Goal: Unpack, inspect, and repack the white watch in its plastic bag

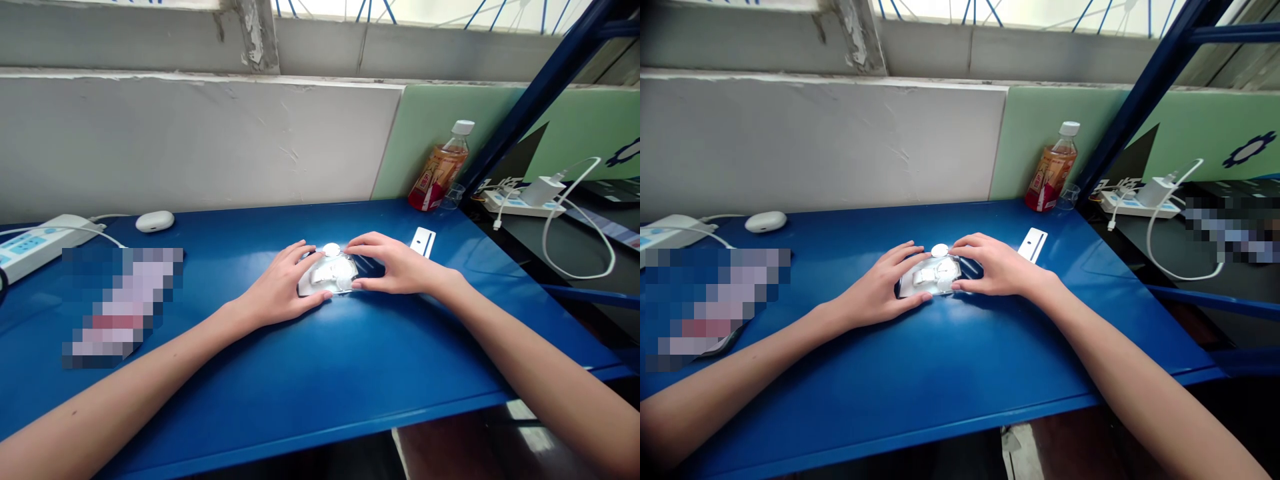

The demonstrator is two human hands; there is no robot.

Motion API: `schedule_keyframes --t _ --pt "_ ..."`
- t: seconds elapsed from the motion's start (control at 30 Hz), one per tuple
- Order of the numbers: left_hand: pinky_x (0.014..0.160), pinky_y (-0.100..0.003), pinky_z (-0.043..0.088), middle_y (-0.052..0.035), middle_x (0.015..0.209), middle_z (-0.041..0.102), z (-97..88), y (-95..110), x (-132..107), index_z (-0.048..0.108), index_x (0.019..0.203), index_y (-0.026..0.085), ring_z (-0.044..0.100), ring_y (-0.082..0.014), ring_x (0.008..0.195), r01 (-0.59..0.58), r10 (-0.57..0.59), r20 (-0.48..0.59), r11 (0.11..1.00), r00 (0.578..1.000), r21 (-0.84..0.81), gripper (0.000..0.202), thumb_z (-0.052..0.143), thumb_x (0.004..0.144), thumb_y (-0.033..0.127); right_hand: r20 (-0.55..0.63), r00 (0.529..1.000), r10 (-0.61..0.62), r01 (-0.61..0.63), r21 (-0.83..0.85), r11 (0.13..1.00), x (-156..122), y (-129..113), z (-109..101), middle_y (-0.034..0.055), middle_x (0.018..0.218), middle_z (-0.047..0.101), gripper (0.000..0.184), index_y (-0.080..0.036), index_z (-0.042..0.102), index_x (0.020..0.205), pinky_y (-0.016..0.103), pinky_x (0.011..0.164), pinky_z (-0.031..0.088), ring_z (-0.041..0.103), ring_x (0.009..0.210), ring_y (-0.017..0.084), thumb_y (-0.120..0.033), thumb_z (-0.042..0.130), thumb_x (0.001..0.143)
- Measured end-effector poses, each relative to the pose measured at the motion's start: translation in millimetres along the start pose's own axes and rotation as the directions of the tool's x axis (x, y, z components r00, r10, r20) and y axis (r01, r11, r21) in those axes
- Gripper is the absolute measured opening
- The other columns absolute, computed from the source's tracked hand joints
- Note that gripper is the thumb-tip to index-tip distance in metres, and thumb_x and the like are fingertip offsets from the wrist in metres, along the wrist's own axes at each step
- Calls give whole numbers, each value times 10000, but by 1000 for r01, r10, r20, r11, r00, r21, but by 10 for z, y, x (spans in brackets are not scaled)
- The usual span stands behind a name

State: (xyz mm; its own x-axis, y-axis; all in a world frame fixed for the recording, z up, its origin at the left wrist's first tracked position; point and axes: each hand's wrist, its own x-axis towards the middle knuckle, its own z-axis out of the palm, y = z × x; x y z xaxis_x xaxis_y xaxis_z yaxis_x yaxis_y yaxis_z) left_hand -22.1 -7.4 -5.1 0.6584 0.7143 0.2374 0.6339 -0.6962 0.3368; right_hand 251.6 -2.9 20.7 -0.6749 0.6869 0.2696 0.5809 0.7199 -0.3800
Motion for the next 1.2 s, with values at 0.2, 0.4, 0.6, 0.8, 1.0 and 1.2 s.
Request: schedule_keyframes --t 0.2,0.4,0.6,0.8,1.0,1.2 --pt "1159 -555 345 -202 1472 500 -3 12 0 504 1406 87 356 -380 1439 22 -22 -22 1000 1000 15 741 584 888 610 24 1000 17 -17 -6 1000 -4 15 -37 166 1285 652 594 -157 644 1283 460 1003 507 606 1185 317 -478 761 798" --pt "1164 -541 344 -190 1454 524 -19 13 7 527 1384 83 373 -375 1431 23 -23 -23 1000 999 14 693 584 888 563 -7 999 38 -38 -26 999 -7 34 -35 167 1239 675 600 -156 671 1245 463 998 510 610 1177 329 -490 789 760" --pt "1163 -541 348 -199 1439 537 -17 8 11 543 1373 57 377 -385 1427 19 -18 -23 1000 1000 12 713 598 880 570 19 999 49 -48 -48 998 -6 31 -39 172 1248 674 595 -136 673 1234 463 1003 506 606 1177 324 -507 768 779" --pt "1156 -550 353 -198 1440 537 -8 -2 10 541 1373 63 378 -385 1426 3 -3 -24 1000 1000 19 706 598 883 568 29 998 63 -62 -40 997 -9 32 -39 175 1244 672 601 -117 671 1232 443 1007 503 607 1175 318 -499 770 779" --pt "1159 -549 345 -195 1446 533 -13 17 11 533 1385 82 390 -383 1421 13 -13 -13 1000 1000 23 711 587 881 581 39 997 74 -72 -41 997 -8 24 -48 167 1246 670 595 -135 660 1246 442 1002 504 611 1173 317 -496 764 786" --pt "1151 -537 359 -184 1432 552 -57 22 35 529 1395 107 451 -374 1380 18 -19 9 1000 1000 22 728 572 880 621 58 995 82 -79 -51 996 -13 35 -53 160 1277 652 628 -158 623 1305 450 995 502 613 1173 321 -518 740 804"
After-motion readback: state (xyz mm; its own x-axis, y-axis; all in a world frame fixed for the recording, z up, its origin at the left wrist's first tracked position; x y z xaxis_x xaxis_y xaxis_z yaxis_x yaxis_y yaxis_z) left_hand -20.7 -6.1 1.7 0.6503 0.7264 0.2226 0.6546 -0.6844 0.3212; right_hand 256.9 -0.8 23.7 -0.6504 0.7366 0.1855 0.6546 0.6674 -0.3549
